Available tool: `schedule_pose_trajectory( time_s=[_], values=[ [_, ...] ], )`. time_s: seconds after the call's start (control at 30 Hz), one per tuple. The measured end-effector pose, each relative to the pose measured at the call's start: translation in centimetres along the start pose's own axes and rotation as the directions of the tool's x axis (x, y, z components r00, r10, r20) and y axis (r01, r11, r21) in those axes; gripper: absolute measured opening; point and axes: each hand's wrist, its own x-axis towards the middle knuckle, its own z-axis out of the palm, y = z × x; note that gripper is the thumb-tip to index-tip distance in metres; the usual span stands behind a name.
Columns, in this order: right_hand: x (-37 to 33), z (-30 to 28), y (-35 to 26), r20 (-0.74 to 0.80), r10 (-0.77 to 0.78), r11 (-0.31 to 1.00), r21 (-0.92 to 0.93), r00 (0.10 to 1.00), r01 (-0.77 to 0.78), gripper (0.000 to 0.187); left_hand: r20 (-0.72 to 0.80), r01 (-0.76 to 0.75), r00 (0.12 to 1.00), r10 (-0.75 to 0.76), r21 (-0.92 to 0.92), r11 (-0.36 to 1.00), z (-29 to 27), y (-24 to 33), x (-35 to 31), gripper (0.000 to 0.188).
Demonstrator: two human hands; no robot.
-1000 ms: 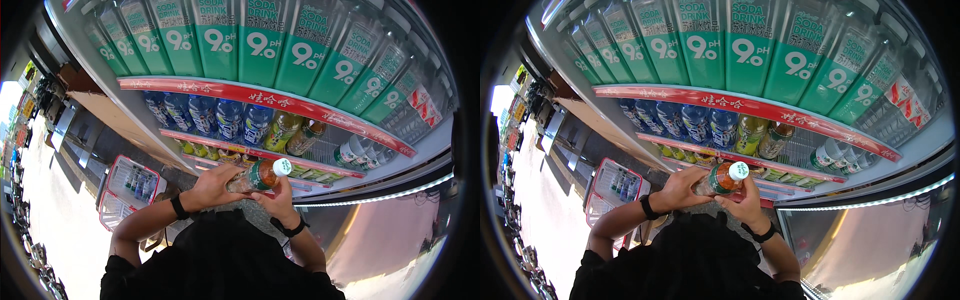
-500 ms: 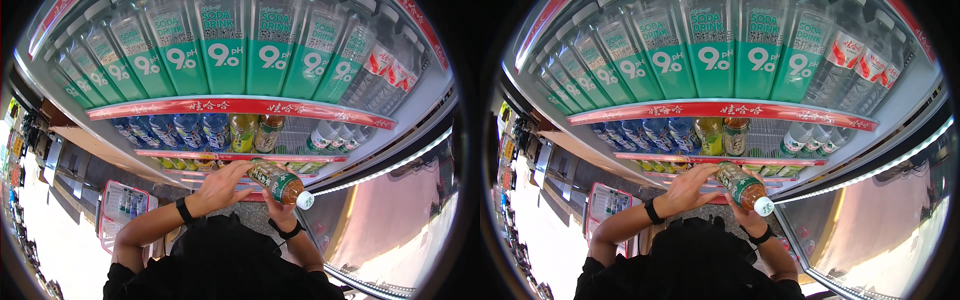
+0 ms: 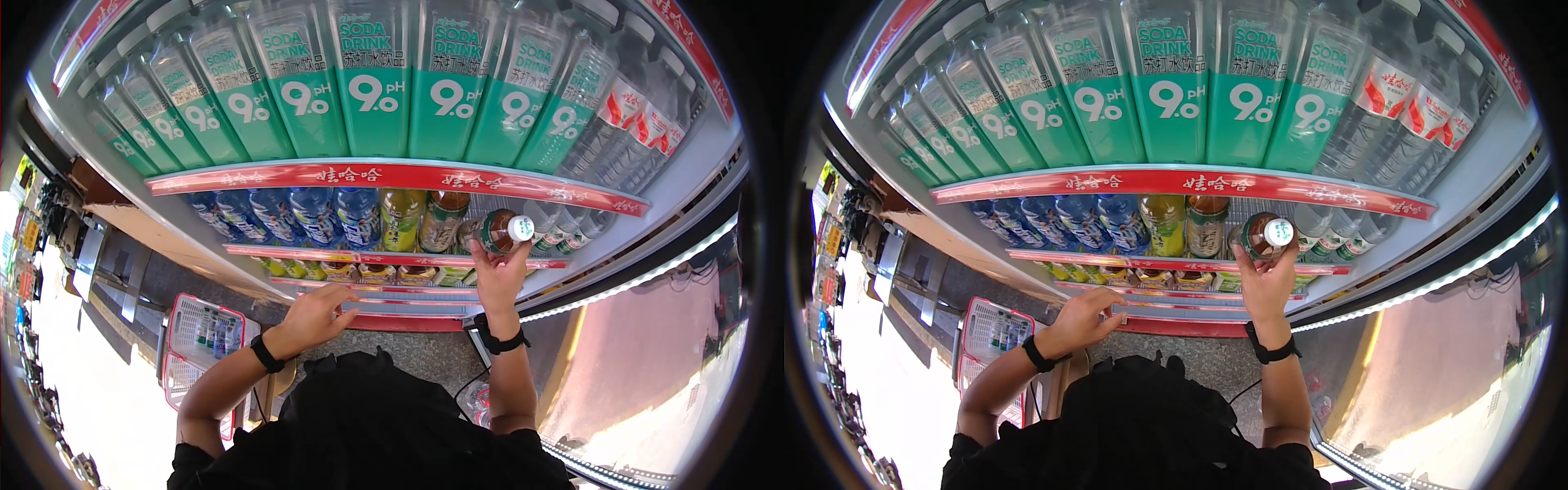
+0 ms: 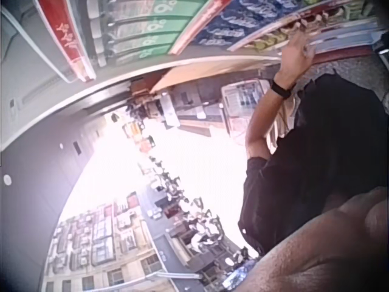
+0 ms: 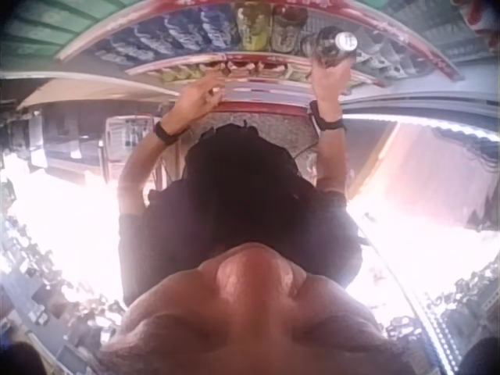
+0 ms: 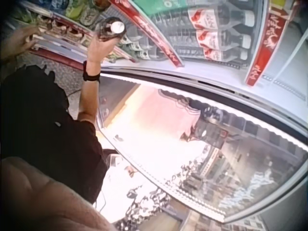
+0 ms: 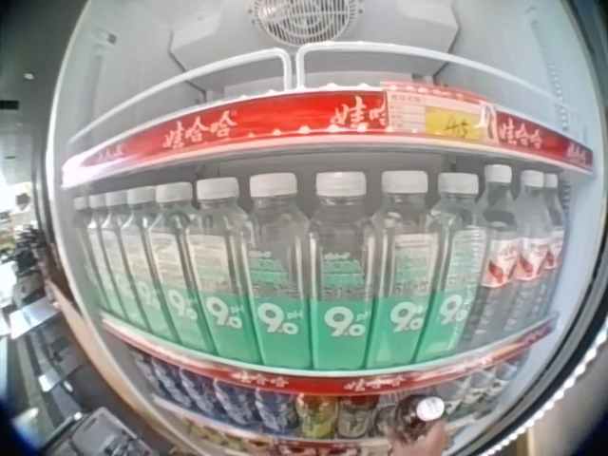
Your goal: The person repeatedly takes various bottled beverages from a white plastic basket and places them into a commercial glass-door refrigerator. The person handles multiple types of drinks, including green-labeled bottles, blue-labeled bottles, and clear water bottles, arranging them on the shelves.
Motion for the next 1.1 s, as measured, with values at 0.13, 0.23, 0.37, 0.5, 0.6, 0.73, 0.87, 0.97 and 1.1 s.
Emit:
schedule_pose_trajectory(
  time_s=[0.13, 0.23, 0.37, 0.5, 0.6, 0.73, 0.87, 0.97, 1.1],
  values=[
    [1.9, 0.5, 0.1, 0.018, -0.06, 0.998, 0.009, 0.998, 0.06, 0.101, 0.006, 0.022, 1.0, -0.022, 0.014, 1.0, 0.0, -0.7, -1.2, 0.023],
    [3.1, 0.1, 1.0, 0.093, -0.139, 0.987, -0.064, 0.986, 0.146, 0.096, 0.02, 0.053, 0.998, -0.054, 0.023, 0.998, 0.2, -1.9, -2.2, 0.021],
    [3.5, 0.2, 0.5, 0.117, -0.156, 0.98, -0.108, 0.981, 0.169, 0.088, 0.026, 0.087, 0.996, -0.088, 0.033, 0.996, 0.0, -3.2, -3.5, 0.021],
    [3.3, 0.1, 0.3, 0.106, -0.177, 0.972, -0.135, 0.979, 0.19, 0.081, -0.004, 0.13, 0.991, -0.13, 0.001, 0.991, -0.4, -3.8, -4.4, 0.02],
    [3.4, -0.1, 0.4, 0.12, -0.185, 0.97, -0.137, 0.975, 0.201, 0.078, -0.012, 0.154, 0.988, -0.154, -0.019, 0.988, -0.5, -4.7, -5.3, 0.021],
    [3.5, -0.8, 1.2, 0.177, -0.154, 0.98, -0.095, 0.972, 0.173, 0.077, 0.009, 0.185, 0.983, -0.185, -0.014, 0.983, -1.0, -4.7, -5.8, 0.02],
    [3.3, -0.9, 0.4, 0.169, -0.098, 0.99, -0.087, 0.981, 0.114, 0.073, 0.003, 0.202, 0.979, -0.202, -0.033, 0.979, -1.2, -4.6, -5.9, 0.02],
    [3.4, -1.1, 0.4, 0.169, -0.081, 0.991, -0.095, 0.982, 0.098, 0.071, -0.008, 0.207, 0.978, -0.207, -0.028, 0.978, -1.3, -4.8, -6.2, 0.02],
    [3.3, -0.9, 0.2, 0.167, 0.0, 0.992, -0.123, 0.986, 0.021, 0.071, -0.024, 0.226, 0.974, -0.227, -0.014, 0.974, -1.6, -5.4, -7.1, 0.021]
  ],
)
